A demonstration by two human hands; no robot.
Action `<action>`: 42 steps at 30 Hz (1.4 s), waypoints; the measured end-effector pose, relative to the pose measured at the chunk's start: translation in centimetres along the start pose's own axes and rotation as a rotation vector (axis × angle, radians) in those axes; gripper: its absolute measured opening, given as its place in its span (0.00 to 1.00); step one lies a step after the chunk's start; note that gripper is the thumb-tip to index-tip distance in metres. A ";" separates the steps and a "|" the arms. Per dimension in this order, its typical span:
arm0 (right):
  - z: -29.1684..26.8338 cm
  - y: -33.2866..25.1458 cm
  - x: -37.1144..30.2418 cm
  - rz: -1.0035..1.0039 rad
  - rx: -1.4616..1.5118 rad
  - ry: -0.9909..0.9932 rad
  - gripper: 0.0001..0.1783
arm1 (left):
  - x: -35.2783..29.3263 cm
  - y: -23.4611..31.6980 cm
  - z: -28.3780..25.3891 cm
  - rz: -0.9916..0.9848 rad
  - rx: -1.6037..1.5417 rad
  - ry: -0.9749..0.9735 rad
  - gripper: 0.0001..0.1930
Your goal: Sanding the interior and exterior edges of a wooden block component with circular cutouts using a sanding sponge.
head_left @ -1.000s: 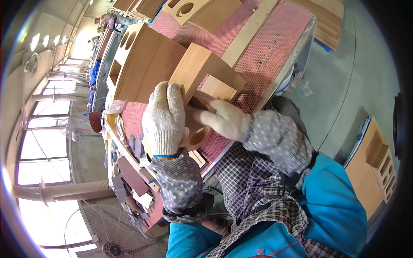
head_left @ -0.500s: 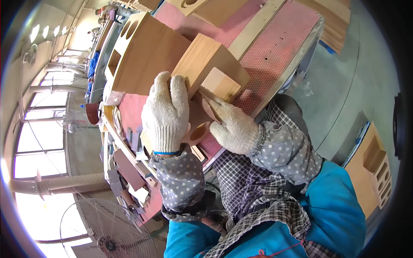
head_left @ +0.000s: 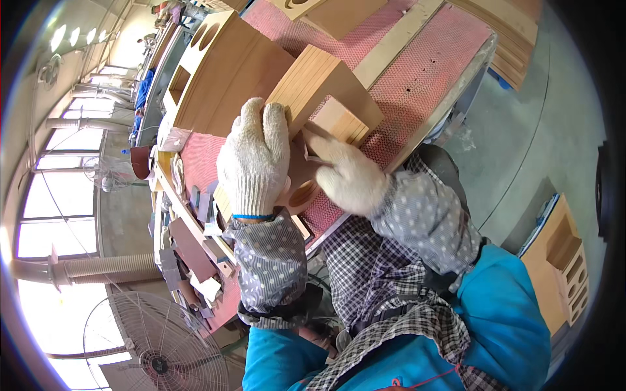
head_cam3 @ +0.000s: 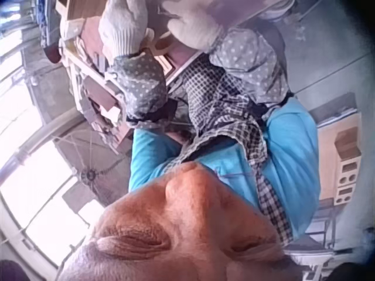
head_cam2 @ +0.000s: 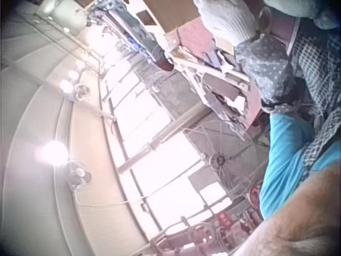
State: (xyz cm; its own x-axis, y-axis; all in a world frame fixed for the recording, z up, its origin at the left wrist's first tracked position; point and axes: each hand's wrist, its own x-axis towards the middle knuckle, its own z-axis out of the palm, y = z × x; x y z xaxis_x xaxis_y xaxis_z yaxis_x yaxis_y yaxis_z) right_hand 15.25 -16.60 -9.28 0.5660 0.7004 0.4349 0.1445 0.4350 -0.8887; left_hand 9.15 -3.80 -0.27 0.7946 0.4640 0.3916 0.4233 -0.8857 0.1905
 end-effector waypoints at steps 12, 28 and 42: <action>-0.7 0.3 1.5 0.352 0.017 -0.141 0.30 | 0.3 -0.8 0.3 0.087 0.052 0.011 0.19; -0.1 -0.2 1.5 0.462 -0.108 -0.199 0.33 | 0.1 -0.6 0.1 -0.007 -0.041 0.012 0.19; -0.1 2.5 1.0 0.202 -0.146 -0.117 0.34 | 0.4 0.1 0.0 -0.028 -0.026 0.013 0.19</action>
State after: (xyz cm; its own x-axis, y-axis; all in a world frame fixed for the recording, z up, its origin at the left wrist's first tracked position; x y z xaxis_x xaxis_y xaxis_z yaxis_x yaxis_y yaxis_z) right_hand 16.23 -14.82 -11.11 0.4992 0.8287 0.2530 0.1586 0.1997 -0.9669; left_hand 9.48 -3.74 -0.09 0.7769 0.4881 0.3978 0.4333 -0.8728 0.2247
